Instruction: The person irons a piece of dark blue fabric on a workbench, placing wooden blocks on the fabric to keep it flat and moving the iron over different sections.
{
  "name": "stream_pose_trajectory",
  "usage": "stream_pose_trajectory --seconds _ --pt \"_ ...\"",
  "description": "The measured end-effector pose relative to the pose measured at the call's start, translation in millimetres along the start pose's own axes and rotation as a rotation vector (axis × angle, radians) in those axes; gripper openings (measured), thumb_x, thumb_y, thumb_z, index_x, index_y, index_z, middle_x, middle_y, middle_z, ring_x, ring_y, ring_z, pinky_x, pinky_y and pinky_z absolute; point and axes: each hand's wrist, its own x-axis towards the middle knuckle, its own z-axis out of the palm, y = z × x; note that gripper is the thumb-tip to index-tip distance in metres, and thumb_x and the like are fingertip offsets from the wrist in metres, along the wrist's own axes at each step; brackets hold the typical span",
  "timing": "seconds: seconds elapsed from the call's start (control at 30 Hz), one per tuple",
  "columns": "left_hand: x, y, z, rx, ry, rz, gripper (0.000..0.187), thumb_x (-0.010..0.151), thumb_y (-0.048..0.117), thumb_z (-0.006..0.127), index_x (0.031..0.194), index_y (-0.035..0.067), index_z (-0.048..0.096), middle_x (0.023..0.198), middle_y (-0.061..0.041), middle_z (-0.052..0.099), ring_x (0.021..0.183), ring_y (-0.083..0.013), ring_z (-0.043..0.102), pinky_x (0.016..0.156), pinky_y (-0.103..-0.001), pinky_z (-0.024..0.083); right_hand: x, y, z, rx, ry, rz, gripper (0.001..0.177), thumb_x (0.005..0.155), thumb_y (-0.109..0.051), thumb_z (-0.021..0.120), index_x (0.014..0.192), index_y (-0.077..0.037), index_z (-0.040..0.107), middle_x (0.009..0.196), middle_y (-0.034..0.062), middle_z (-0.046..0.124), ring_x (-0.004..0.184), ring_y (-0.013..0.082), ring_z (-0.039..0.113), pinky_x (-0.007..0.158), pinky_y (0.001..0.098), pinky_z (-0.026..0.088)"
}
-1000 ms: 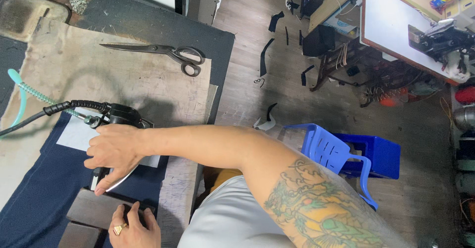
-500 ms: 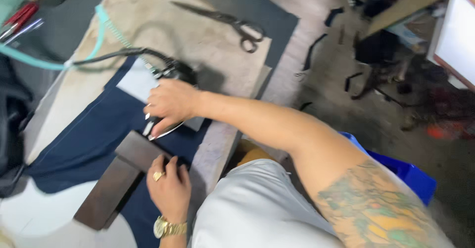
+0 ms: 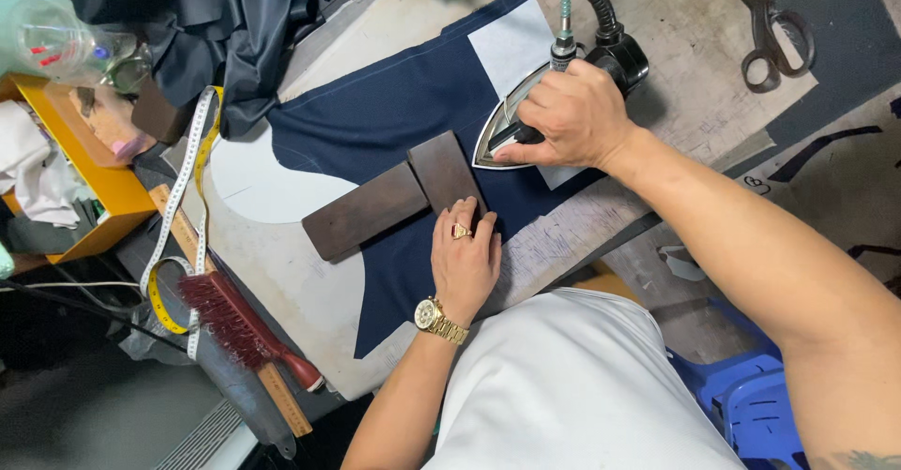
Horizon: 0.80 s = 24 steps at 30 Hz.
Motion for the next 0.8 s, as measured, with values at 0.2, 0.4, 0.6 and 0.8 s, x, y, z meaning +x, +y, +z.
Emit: stream_pose_trajectory --seconds 0.2,0.4,0.6,0.8 --pt "0 -1 2 -0.017 0.015 0.017 0.034 0.083 0.016 0.077 0.114 0.01 0.066 0.127 -0.018 0.06 0.124 -0.0363 0.059 0.11 -0.051 0.042 1 -2 -1 -0.026 -0.017 0.045 0.07 0.096 -0.081 0.057 0.067 -0.017 0.052 0.062 0.0011 0.049 0.064 0.0197 0.057 0.064 0.0351 0.043" --pt "0 0 0 -0.005 0.012 0.023 0.032 0.083 0.016 0.077 0.113 0.01 0.066 0.126 -0.018 0.061 0.123 -0.0362 0.06 0.11 -0.051 0.043 2 -4 2 -0.013 -0.005 0.093 0.07 0.096 -0.081 0.057 0.066 -0.018 0.054 0.06 -0.0006 0.049 0.062 0.0186 0.056 0.065 0.0336 0.043" --pt "4 5 -9 -0.05 -0.01 0.019 0.026 0.088 0.013 0.066 0.114 0.008 0.068 0.129 -0.022 0.06 0.121 -0.0383 0.058 0.11 -0.053 0.042 4 -4 -2 -0.092 -0.043 0.042 0.077 0.102 -0.082 0.048 0.063 -0.017 0.046 0.061 -0.0014 0.045 0.059 0.0204 0.046 0.059 0.0362 0.033" --pt "3 4 -7 -0.03 -0.03 0.024 0.03 0.088 0.014 0.066 0.118 0.006 0.068 0.131 -0.023 0.06 0.123 -0.0384 0.056 0.11 -0.052 0.042 5 -4 -3 -0.112 -0.039 0.043 0.075 0.102 -0.081 0.049 0.065 -0.017 0.05 0.064 -0.0002 0.05 0.062 0.0214 0.049 0.061 0.037 0.033"
